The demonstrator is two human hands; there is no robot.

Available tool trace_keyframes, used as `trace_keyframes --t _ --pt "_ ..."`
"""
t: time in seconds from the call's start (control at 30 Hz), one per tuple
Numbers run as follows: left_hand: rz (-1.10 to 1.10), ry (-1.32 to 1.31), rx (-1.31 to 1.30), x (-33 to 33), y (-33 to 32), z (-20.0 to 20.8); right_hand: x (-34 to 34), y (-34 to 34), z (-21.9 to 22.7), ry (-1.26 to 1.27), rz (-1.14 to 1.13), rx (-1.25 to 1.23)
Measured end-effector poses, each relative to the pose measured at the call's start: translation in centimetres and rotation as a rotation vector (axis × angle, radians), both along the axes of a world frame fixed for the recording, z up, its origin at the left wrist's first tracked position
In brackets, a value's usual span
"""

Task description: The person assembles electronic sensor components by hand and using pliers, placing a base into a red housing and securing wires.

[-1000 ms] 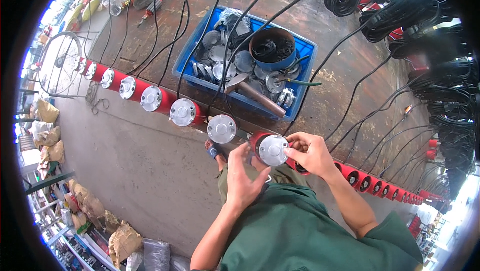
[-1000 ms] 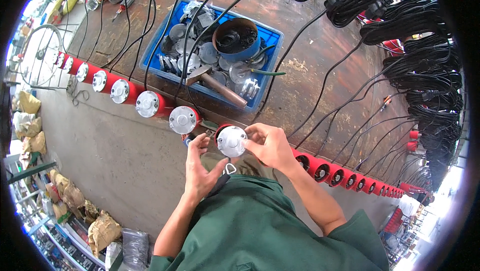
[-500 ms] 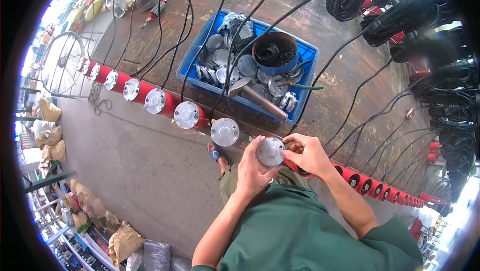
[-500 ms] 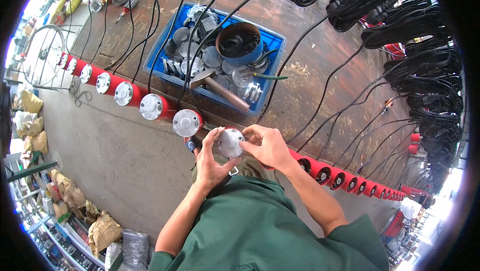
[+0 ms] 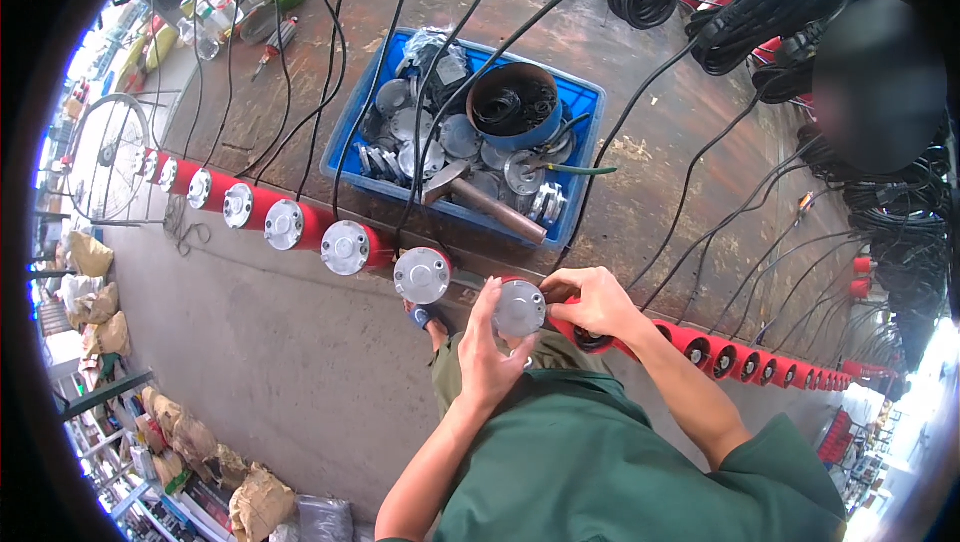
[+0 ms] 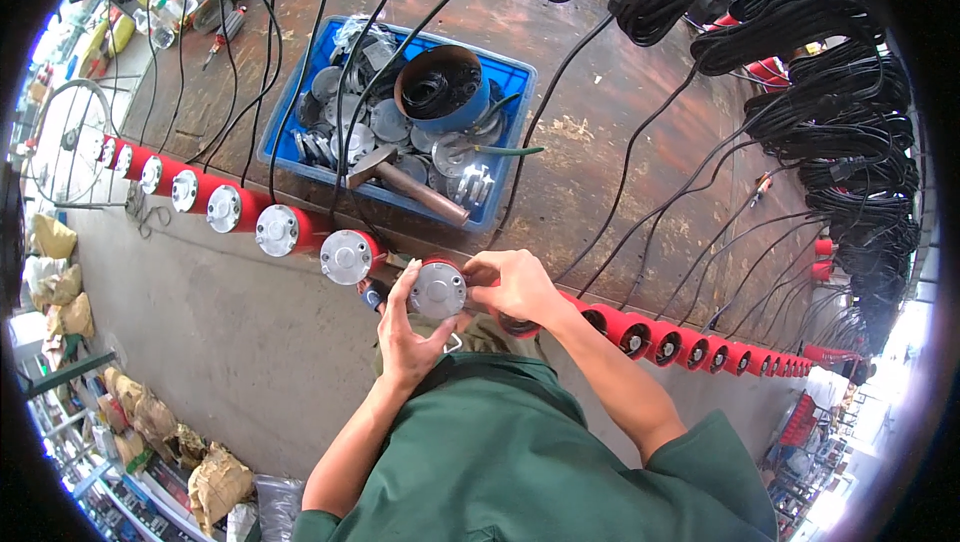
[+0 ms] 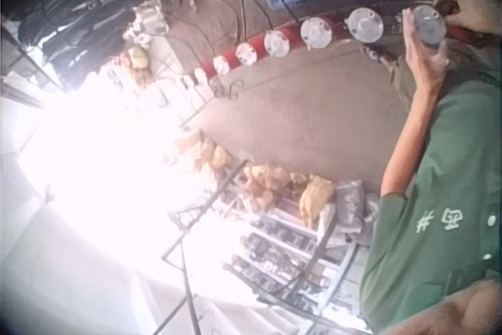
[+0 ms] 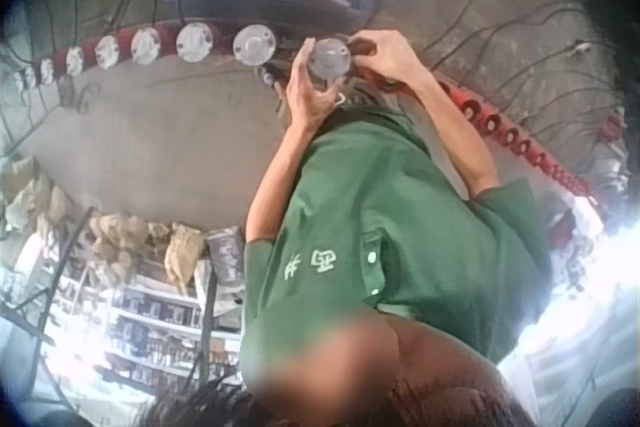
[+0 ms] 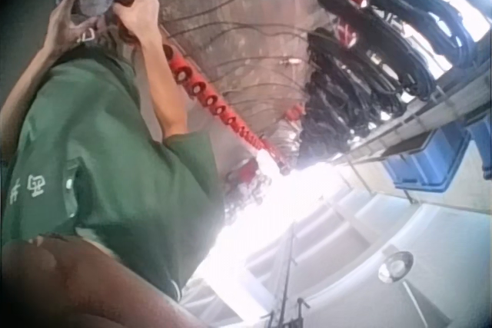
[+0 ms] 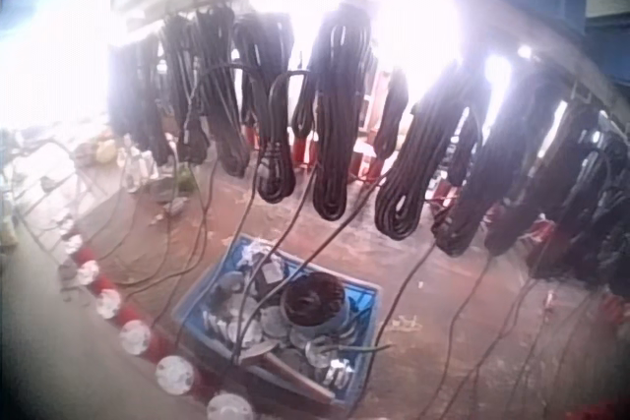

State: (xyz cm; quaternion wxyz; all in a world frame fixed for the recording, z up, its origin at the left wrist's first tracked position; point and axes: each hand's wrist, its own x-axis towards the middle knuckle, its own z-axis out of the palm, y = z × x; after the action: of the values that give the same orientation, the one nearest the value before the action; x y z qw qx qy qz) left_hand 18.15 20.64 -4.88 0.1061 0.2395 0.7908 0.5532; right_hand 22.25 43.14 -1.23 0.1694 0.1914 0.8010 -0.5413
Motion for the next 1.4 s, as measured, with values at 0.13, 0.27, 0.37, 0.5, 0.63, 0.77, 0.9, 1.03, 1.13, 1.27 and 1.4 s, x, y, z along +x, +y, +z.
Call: trace_keyframes --t 0.13,0.27,0.37,0.5,0.63,0.77,0.9,1.03,1.13,1.27,1.4 --pt "-0.012 0.030 0.005 0.0 -0.2 -0.3 0.1 -0.1 -0.2 0.013 0.001 -0.028" --pt "-0.027 0.050 -0.030 -0.1 -0.1 0.0 0.3 0.1 -1.0 0.012 -0.016 -0.068" --pt "-0.040 0.042 -0.088 -0.1 -0.1 0.0 0.5 0.3 -1.5 0.050 -0.005 -0.117" --pt "-0.048 0.104 -0.040 -0.3 -0.4 -1.4 0.3 -0.1 -0.8 0.020 -0.020 -0.077" --pt "-0.110 0.179 -0.023 -0.6 -1.0 -2.2 -1.1 -2.3 -0.2 0.098 -0.142 0.051" --pt "0.021 -0.003 -0.087 -0.9 -0.5 -0.5 -3.6 -4.8 -1.6 0.312 -0.005 0.318" --pt "0.051 -0.548 0.064 -0.4 -1.5 -7.7 -6.3 -6.7 -3.4 0.268 0.045 0.482" --pt "-0.037 -0.661 0.153 -0.6 -1.1 -10.6 -6.7 -7.9 -5.0 0.231 -0.025 0.666" --pt "-0.002 -0.589 0.142 -0.2 -0.5 -10.4 -6.9 -8.0 -4.9 0.172 -0.042 0.615" --pt "-0.018 -0.677 0.317 -1.3 -0.2 -10.0 -7.4 -8.5 -3.8 0.111 0.017 0.660" --pt "-0.106 -0.795 0.313 -2.8 -0.4 -8.4 -7.6 -8.1 -4.3 0.083 0.051 0.661"
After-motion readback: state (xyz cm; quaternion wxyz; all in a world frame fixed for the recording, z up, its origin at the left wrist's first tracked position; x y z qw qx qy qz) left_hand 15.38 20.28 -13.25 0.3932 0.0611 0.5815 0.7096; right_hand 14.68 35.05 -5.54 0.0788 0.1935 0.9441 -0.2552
